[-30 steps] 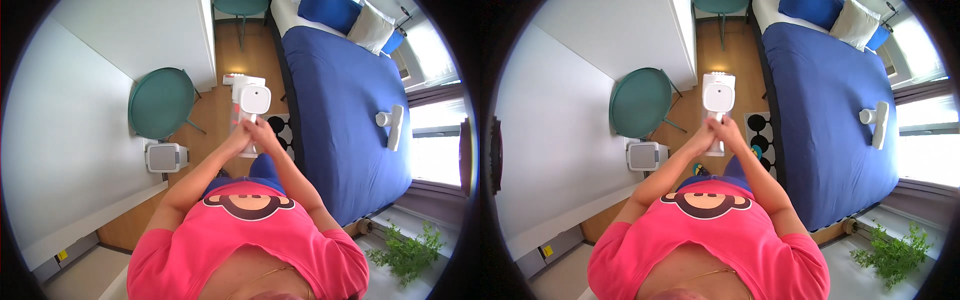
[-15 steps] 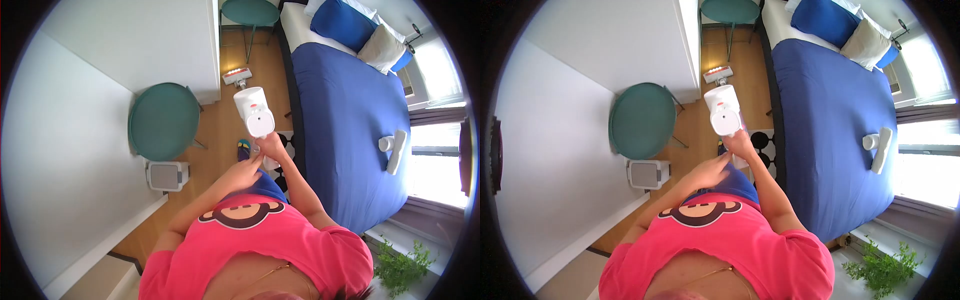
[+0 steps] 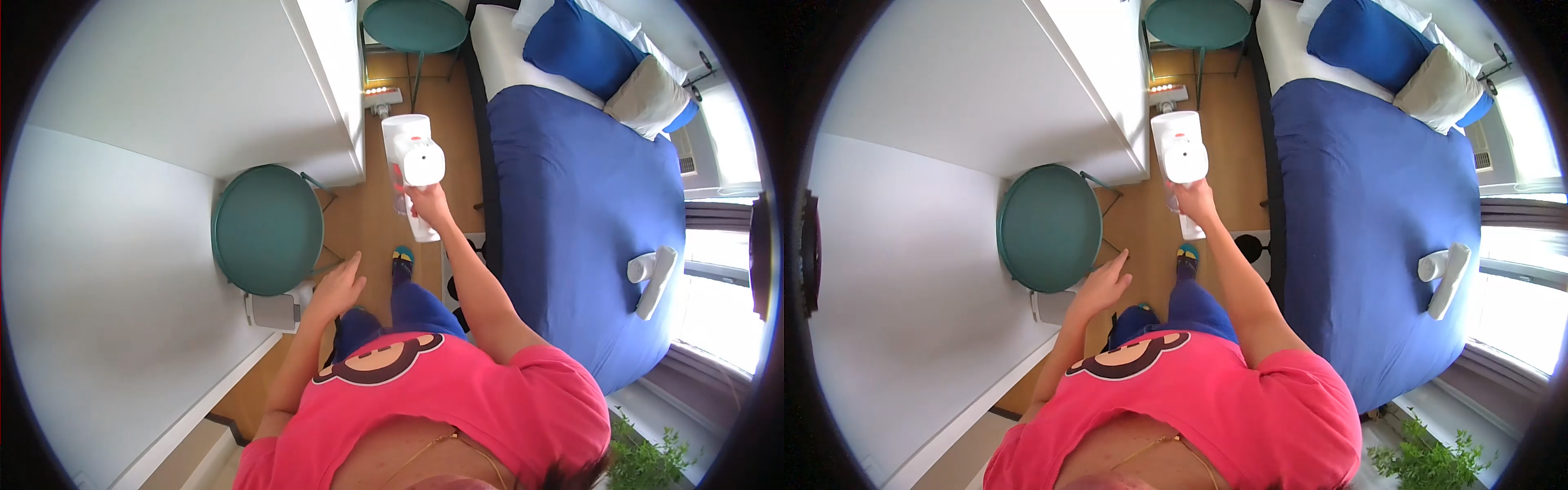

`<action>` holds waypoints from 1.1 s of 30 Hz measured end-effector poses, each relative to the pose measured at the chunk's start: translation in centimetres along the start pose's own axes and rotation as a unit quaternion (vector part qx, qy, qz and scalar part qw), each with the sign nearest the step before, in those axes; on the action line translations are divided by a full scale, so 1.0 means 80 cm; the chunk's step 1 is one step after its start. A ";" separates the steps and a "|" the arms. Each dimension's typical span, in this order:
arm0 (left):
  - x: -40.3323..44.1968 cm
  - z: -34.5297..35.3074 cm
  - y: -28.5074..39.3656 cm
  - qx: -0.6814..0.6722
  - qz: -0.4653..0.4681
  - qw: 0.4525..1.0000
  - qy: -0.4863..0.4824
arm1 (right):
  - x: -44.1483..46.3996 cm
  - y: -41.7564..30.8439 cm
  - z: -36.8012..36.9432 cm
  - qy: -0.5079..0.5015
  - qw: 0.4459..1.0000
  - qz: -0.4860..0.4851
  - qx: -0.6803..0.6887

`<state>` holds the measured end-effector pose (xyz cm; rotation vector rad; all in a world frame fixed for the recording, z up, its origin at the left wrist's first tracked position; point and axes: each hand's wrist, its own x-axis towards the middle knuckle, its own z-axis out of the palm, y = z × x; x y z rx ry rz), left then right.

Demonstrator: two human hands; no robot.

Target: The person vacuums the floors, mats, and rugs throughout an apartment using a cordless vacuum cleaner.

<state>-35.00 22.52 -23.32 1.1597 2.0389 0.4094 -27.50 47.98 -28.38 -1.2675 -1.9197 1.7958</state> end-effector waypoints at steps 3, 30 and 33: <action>0.001 0.005 -0.003 0.015 0.019 1.000 -0.006 | 0.025 0.025 0.015 0.007 0.998 0.030 0.055; -0.169 0.078 -0.193 0.026 0.104 0.972 -0.209 | -0.588 -0.003 0.091 0.306 0.931 0.142 0.137; -0.159 0.089 -0.183 0.025 0.099 0.971 -0.215 | -0.579 -0.003 0.098 0.326 0.918 0.126 0.188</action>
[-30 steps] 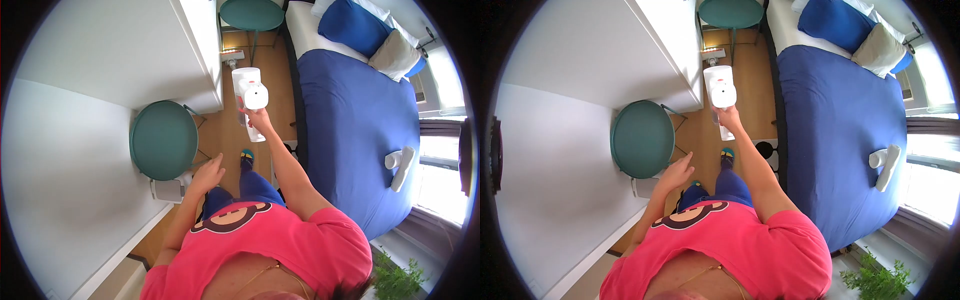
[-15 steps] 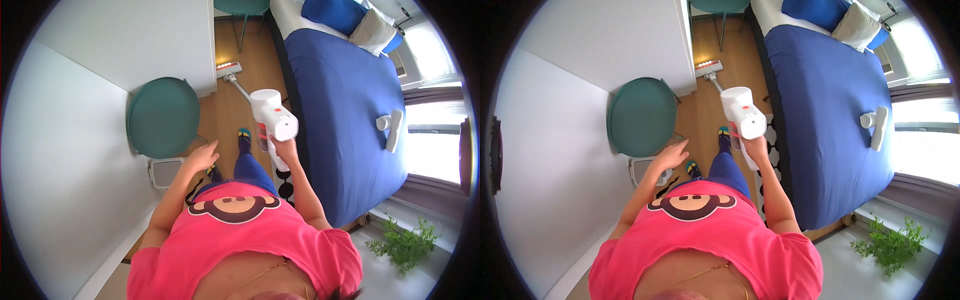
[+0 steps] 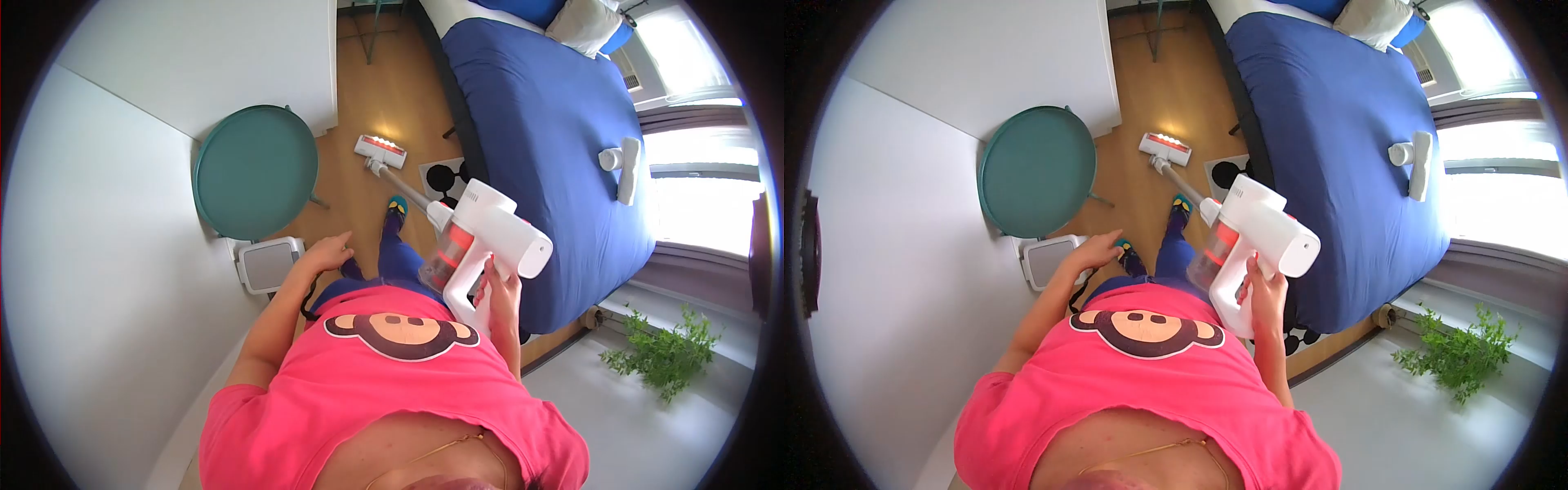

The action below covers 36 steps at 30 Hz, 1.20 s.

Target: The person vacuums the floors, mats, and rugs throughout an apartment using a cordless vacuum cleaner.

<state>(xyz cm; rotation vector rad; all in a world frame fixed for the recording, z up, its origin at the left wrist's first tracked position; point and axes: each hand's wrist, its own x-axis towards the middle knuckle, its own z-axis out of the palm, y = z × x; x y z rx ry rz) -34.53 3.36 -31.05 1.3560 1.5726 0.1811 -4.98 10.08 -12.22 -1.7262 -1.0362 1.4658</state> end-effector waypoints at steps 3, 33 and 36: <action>0.006 -0.006 -0.003 0.024 0.012 0.999 0.019 | 0.029 0.001 0.025 0.005 1.000 -0.002 0.010; 0.222 -0.213 0.082 0.020 0.055 0.922 0.383 | 0.585 -0.028 0.188 -0.082 0.977 -0.109 -0.163; 0.250 -0.302 0.091 0.089 0.071 0.849 0.516 | 0.585 0.081 0.163 -0.031 0.941 -0.244 -0.233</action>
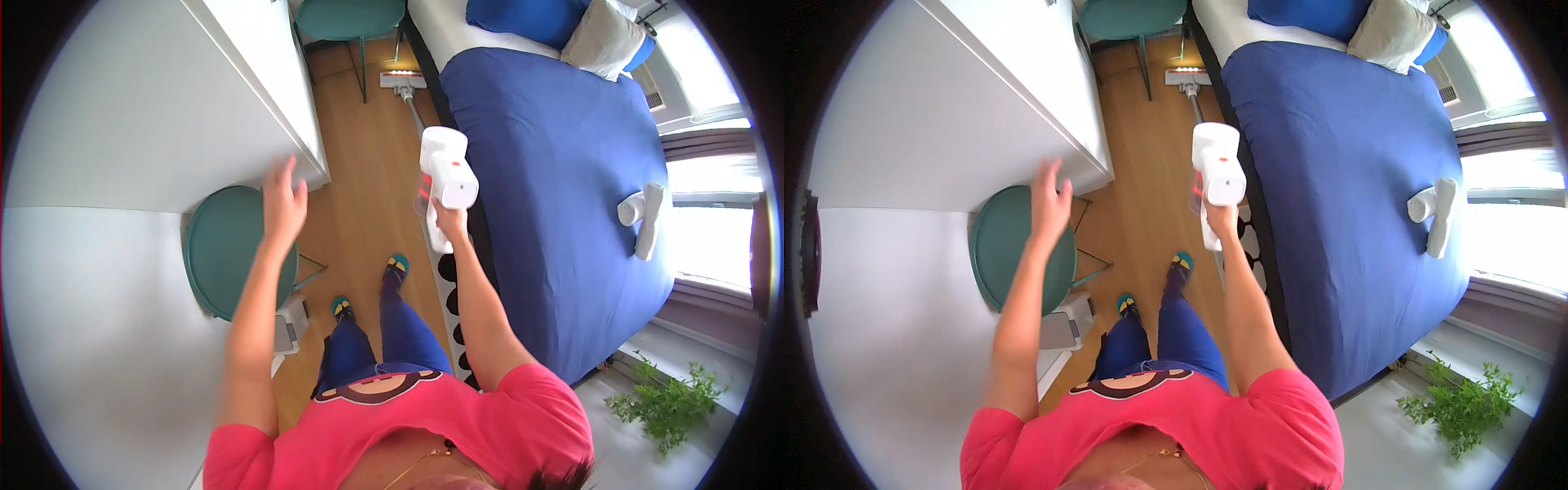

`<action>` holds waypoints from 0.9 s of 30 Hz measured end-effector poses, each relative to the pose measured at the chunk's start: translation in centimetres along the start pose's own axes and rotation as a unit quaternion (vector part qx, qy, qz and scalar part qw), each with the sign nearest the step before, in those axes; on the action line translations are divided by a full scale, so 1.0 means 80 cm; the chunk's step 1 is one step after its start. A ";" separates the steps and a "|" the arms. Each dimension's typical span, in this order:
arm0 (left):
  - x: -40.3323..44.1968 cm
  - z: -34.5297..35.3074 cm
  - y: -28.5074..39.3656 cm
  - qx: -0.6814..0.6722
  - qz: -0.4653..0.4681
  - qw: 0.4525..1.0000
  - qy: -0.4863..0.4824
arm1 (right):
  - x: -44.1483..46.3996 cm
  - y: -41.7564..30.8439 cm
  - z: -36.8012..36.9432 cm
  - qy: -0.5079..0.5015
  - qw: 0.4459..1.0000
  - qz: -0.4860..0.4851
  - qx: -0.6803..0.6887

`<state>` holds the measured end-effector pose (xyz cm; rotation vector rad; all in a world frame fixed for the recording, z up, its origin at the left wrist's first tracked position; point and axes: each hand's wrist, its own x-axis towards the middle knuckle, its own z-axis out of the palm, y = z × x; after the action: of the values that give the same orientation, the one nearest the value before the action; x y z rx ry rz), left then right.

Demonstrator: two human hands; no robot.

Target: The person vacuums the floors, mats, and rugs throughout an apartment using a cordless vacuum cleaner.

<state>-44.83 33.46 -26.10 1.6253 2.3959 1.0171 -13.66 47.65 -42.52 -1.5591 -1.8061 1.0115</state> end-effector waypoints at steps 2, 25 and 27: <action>0.047 -0.005 0.000 0.033 0.038 0.996 0.068 | -0.067 0.006 -0.011 0.037 0.999 -0.028 0.006; 0.111 0.050 -0.184 0.204 0.152 0.958 0.130 | -0.331 -0.004 0.247 0.099 0.988 0.085 0.088; 0.121 0.073 -0.198 0.234 0.127 0.956 0.124 | -0.282 0.044 0.277 0.126 0.986 0.081 0.080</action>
<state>-59.38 40.98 -36.57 2.1187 2.8140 0.7558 -25.22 21.47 -56.44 -1.6710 -1.4125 0.9573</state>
